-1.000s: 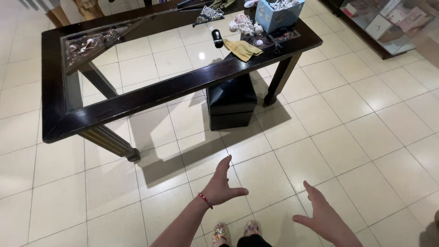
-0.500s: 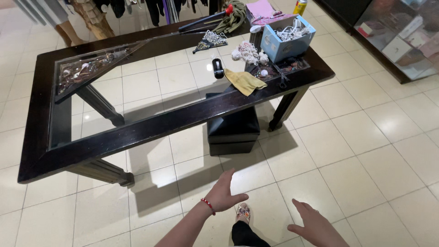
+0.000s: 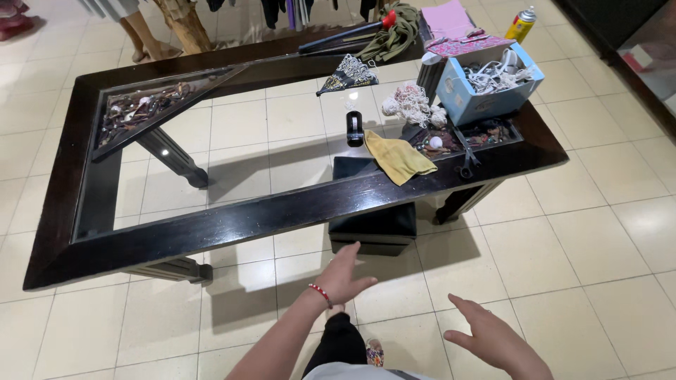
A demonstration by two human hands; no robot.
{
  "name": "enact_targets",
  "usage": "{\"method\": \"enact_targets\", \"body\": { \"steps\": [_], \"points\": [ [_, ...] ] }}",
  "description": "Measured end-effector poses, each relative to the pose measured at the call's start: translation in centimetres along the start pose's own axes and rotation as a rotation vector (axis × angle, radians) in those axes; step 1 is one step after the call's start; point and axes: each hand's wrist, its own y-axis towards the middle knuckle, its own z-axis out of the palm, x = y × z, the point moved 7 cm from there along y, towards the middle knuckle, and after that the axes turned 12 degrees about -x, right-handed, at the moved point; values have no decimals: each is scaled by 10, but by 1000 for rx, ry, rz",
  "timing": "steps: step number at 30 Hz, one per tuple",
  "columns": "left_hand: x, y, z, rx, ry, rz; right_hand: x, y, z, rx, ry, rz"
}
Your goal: The person places a wrapped package of fabric onto a shelf and then returns to a glass table. They pick up tangled white yarn, untangle it, and wind it into a neat ball by hand. The person then places the finished yarn ball on the table.
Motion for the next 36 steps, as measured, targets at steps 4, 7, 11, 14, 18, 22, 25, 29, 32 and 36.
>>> {"method": "enact_targets", "body": {
  "steps": [4,7,11,14,18,22,25,29,32,36],
  "points": [
    [24,67,-40,-116,-14,-9,-5,48,3,48,-70,-13],
    [25,121,-82,-166,-2,-10,-12,91,-1,55,-85,26],
    [36,225,-131,-295,26,64,1,151,-17,54,-140,70],
    [57,316,-158,-378,83,66,38,200,-36,25,-162,-21],
    [62,425,-194,-388,167,78,115,262,-70,-59,-92,-98],
    [47,504,-232,-457,292,74,186,314,-99,-238,6,-274],
    [31,543,-254,-403,352,10,193,361,-90,-335,-37,-388],
    [56,608,-251,-438,397,4,169,400,-71,-390,-164,-388],
    [71,631,-245,-399,426,-15,187,390,-105,-517,-49,-357],
    [86,651,-240,-494,525,80,237,398,-135,-665,57,-382]
  ]
}}
